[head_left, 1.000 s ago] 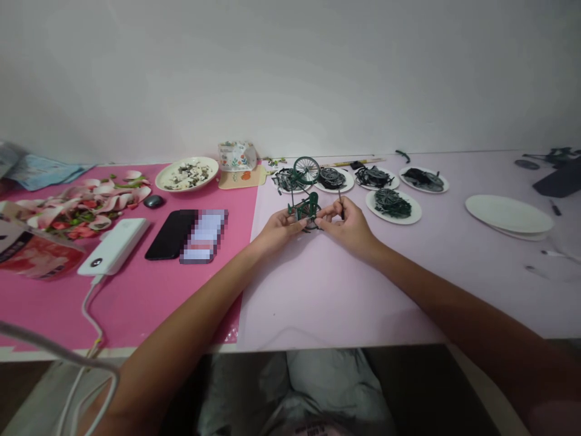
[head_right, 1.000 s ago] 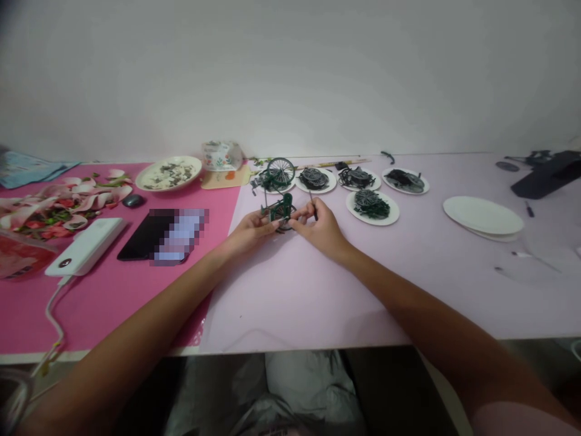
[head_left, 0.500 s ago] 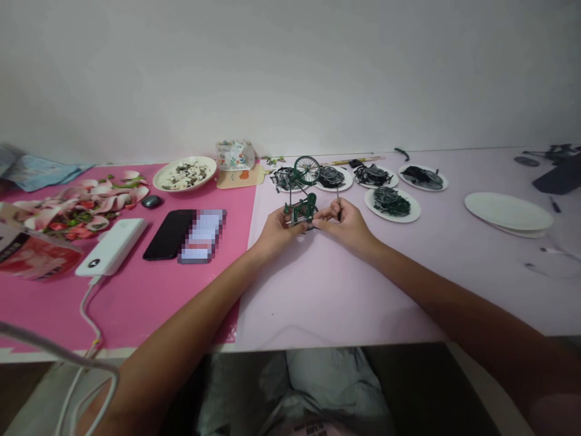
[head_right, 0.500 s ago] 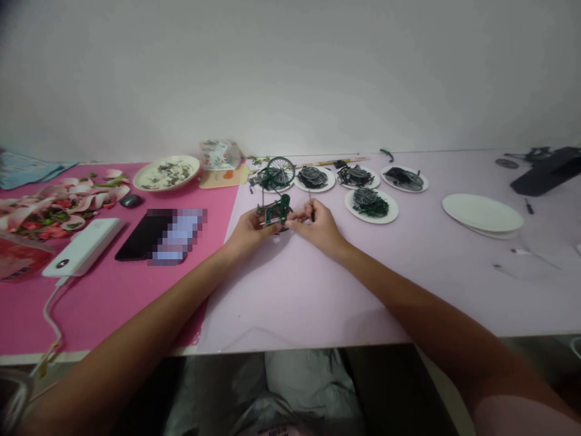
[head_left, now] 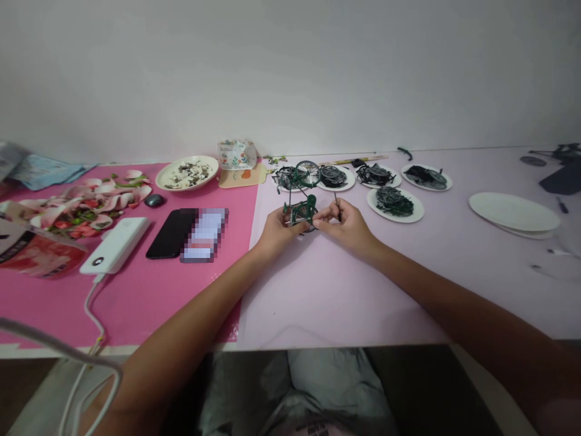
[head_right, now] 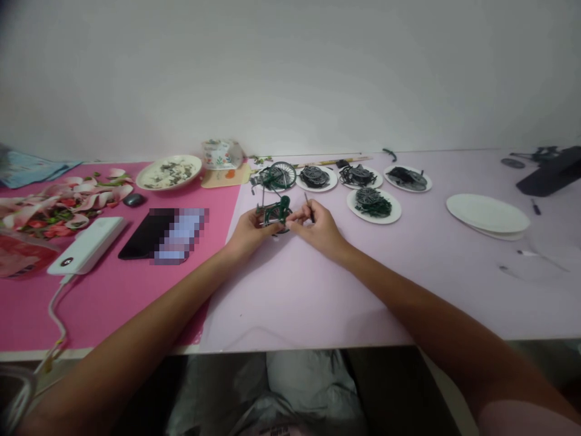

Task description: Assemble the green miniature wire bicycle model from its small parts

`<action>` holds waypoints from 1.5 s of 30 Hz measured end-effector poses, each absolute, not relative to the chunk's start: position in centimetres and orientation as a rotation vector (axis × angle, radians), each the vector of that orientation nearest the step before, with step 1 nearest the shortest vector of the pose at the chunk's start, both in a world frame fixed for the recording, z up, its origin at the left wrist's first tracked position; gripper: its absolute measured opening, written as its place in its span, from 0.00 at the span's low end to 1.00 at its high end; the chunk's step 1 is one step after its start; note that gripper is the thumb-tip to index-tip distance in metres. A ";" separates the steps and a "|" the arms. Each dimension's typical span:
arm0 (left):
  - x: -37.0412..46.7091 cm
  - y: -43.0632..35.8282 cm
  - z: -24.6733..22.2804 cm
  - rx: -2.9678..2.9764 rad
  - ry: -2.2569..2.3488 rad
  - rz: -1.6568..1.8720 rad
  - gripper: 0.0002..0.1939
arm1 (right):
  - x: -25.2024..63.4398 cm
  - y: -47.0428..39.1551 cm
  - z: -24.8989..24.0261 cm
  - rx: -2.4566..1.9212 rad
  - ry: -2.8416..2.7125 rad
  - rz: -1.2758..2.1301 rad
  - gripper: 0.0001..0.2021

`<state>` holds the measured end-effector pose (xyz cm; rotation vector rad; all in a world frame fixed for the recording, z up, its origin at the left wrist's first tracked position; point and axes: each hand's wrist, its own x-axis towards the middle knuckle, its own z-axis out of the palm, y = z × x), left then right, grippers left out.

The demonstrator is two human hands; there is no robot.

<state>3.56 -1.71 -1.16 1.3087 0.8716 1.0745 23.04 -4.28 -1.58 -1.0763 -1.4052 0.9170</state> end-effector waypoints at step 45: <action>3.2 -1.0 -1.4 1.196 1.033 1.108 0.23 | 24.8 -2.6 -1.4 -0.963 -1.071 1.279 0.40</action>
